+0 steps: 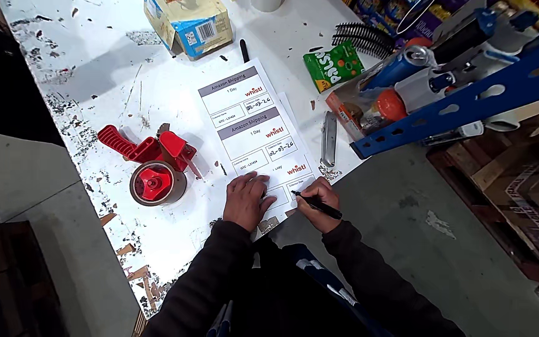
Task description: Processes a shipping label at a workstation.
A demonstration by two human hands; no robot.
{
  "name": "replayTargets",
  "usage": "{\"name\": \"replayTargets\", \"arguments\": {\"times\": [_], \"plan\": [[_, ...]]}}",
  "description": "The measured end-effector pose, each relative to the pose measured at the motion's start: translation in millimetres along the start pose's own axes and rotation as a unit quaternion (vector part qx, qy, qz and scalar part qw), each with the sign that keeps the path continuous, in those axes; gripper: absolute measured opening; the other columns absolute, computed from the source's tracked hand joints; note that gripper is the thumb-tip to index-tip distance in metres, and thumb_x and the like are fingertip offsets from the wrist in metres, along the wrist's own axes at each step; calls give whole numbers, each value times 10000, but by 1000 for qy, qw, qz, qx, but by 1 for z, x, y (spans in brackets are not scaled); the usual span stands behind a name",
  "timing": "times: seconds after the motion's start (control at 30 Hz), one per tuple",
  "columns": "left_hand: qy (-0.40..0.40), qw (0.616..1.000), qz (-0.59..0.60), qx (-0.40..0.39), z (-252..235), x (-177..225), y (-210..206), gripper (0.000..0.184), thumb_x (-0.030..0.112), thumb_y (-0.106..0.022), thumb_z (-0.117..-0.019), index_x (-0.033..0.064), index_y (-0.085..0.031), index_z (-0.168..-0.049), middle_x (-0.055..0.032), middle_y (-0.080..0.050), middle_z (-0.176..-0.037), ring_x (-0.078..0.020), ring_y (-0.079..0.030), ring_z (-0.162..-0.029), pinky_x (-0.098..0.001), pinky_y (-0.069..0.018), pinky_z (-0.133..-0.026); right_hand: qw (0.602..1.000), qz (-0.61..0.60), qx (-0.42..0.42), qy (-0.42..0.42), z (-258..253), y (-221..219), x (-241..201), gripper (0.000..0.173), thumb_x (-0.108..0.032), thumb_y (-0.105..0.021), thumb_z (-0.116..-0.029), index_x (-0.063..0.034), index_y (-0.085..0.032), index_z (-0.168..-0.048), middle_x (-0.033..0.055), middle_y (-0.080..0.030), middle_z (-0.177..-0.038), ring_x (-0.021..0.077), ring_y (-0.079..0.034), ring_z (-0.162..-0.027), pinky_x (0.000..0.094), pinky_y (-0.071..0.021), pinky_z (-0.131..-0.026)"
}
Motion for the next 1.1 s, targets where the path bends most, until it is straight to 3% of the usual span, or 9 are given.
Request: {"name": "replayTargets", "arguments": {"times": [0.17,0.43,0.77,0.87,0.93,1.1], "plan": [[9,1000,4,-6,0,-1,0,325,434,-702,-935,109,-706,-949,-6,-704,-1297,-269,-588,-1308,-551,-416,-1091,1000,-13,-19,2,-1,0,0,90,-112,-742,-776,-111,-655,-801,-7,-580,-841,61,-569,-696,190,-495,-560],[3,1000,-6,1,0,0,1,315,423,-713,-925,109,-701,-931,-7,-712,-1283,-270,-601,-1291,-549,-429,-1071,999,-32,33,-9,3,6,1,126,-91,-757,-780,-131,-656,-845,-11,-590,-885,69,-591,-761,192,-520,-616],[4,1000,-4,-2,-1,-1,1,322,433,-709,-929,112,-696,-921,-2,-711,-1283,-264,-594,-1301,-544,-424,-1078,1000,-3,16,-8,-1,5,-2,102,-121,-724,-764,-136,-624,-766,-20,-562,-815,60,-552,-702,186,-461,-557],[5,1000,10,-8,-1,0,1,318,424,-708,-934,106,-704,-936,-11,-706,-1295,-273,-589,-1308,-561,-422,-1081,997,-53,45,-36,2,11,3,129,-78,-734,-774,-144,-634,-820,-10,-577,-881,74,-576,-710,200,-511,-565],[6,1000,10,-11,-1,0,2,316,426,-710,-933,110,-703,-942,-10,-704,-1299,-274,-589,-1307,-562,-424,-1078,993,-87,64,-53,3,16,10,151,-65,-741,-780,-153,-640,-850,-3,-588,-900,81,-588,-618,225,-553,-495],[-2,1000,9,0,-1,0,1,316,426,-709,-931,110,-699,-947,-11,-709,-1289,-275,-596,-1300,-555,-429,-1074,995,-63,56,-51,4,17,15,139,-83,-744,-773,-157,-646,-837,-25,-578,-887,56,-583,-665,201,-542,-535]]}}
Point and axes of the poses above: each hand's wrist, its own z-axis away from the middle knuckle, its own y-axis out of the back of the hand, x = y × z, the point moved 10 cm from there along -z, towards the middle knuckle
